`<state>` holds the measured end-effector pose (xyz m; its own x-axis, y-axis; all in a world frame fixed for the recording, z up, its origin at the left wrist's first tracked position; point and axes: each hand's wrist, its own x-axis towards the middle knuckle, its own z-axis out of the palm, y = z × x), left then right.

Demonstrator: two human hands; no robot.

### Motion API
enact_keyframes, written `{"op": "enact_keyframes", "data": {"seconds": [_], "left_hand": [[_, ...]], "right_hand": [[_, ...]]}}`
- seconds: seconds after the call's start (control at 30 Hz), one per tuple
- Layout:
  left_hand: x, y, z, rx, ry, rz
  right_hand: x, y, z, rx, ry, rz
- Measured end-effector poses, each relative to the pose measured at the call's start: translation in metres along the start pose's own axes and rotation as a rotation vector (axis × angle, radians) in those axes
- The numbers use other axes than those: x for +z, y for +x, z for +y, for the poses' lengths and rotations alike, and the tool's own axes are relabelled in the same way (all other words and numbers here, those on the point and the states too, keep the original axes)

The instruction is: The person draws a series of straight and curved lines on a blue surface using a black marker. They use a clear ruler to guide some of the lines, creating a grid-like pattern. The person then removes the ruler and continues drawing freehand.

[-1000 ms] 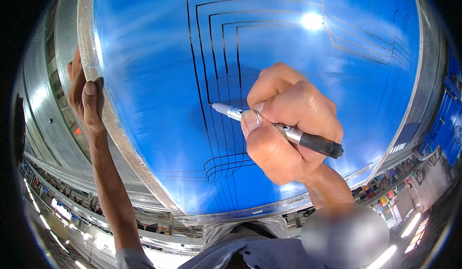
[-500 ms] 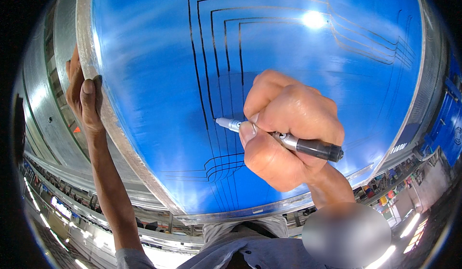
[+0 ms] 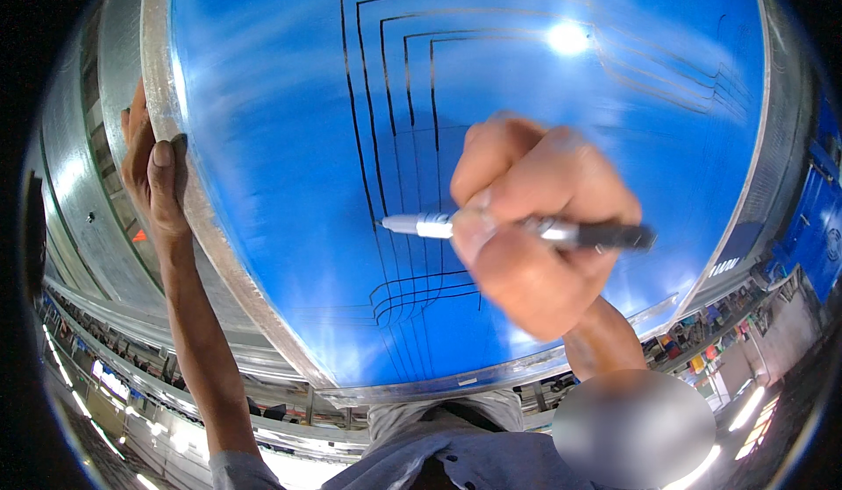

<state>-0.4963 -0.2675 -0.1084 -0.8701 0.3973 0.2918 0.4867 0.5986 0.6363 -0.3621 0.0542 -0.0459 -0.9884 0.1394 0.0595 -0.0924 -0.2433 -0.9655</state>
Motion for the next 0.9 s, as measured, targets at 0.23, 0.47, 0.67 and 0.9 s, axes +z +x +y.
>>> {"op": "enact_keyframes", "data": {"seconds": [0.23, 0.47, 0.67, 0.9], "left_hand": [[0.0, -0.003, -0.001, -0.063, 0.014, -0.01], [-0.002, -0.001, 0.0, -0.049, 0.033, -0.03], [0.0, -0.001, 0.004, -0.071, 0.034, -0.02], [0.0, -0.002, 0.003, -0.072, 0.034, -0.02]], "right_hand": [[-0.001, 0.0, -0.009, -0.036, -0.155, 0.136], [-0.005, -0.004, 0.0, -0.16, -0.394, 0.145], [-0.005, -0.001, 0.005, -0.201, -0.409, 0.054], [-0.006, 0.002, 0.008, -0.242, -0.356, 0.113]]}}
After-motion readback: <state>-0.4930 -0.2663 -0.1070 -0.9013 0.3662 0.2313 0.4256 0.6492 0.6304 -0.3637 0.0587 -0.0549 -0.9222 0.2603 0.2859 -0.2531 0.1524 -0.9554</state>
